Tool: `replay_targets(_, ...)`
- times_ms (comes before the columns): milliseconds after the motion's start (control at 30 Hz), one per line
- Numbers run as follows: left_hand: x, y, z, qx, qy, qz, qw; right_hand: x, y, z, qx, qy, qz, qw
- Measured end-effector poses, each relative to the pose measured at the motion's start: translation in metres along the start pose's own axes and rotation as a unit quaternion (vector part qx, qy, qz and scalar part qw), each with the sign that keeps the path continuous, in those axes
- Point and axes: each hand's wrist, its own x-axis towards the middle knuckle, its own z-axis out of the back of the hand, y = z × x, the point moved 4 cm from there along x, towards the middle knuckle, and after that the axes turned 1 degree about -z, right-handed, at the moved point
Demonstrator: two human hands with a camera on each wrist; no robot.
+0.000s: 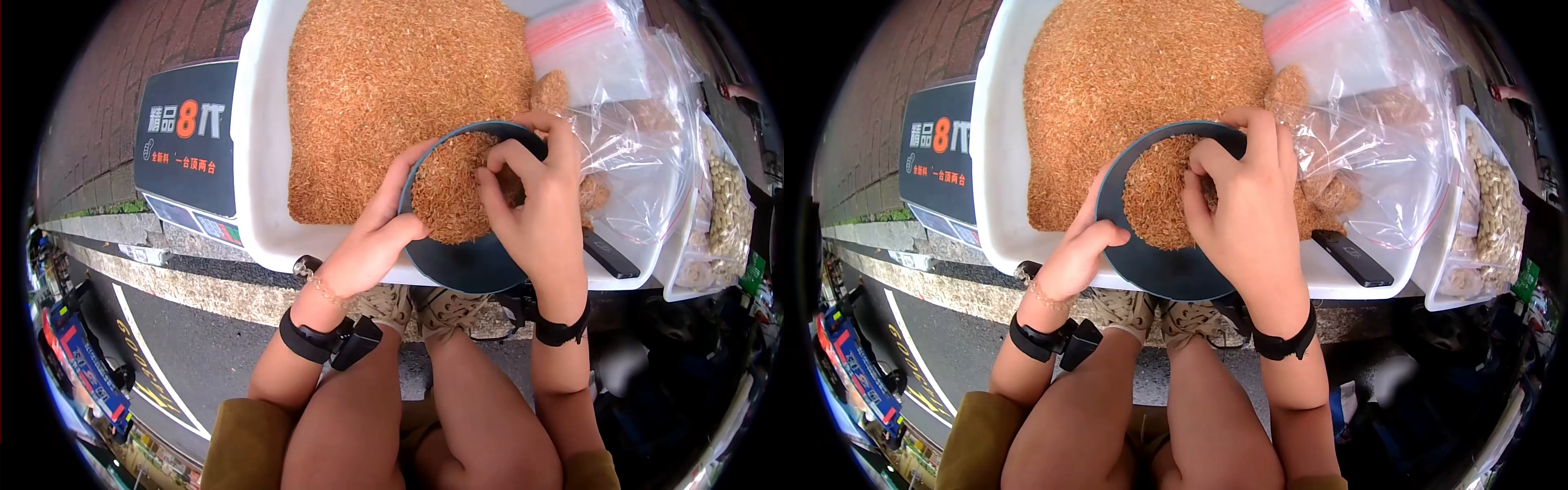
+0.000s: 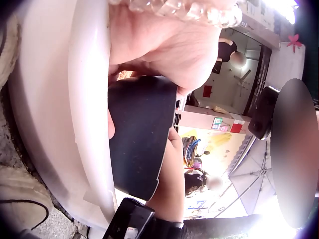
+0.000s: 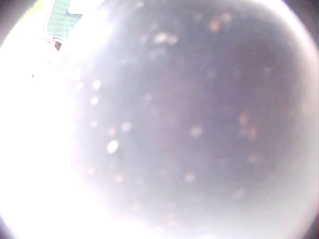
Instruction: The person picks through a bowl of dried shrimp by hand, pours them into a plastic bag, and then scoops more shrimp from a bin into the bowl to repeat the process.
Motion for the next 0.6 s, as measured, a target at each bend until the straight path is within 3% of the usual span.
replay_targets(267, 0.001, 0.005, 0.001, 0.008, 0.006, -0.011, 1.000, -0.007, -0.002, 0.017, -0.035, -0.026, 0.020, 0.999)
replay_targets(333, 0.000, 0.010, 0.004, -0.072, -0.028, 0.034, 0.996, -0.015, -0.007, 0.029, -0.058, -0.037, 0.025, 0.997)
replay_targets(400, 0.000, 0.009, 0.006, -0.084, -0.035, 0.033, 0.995, -0.029, -0.027, 0.044, 0.108, -0.079, -0.065, 0.989)
replay_targets(500, -0.001, 0.006, 0.006, -0.102, -0.054, 0.040, 0.993, -0.045, -0.043, 0.065, 0.134, -0.150, -0.122, 0.972)
replay_targets(600, -0.002, 0.006, 0.006, -0.109, -0.066, 0.050, 0.991, -0.056, -0.064, 0.093, -0.002, -0.175, -0.151, 0.973)
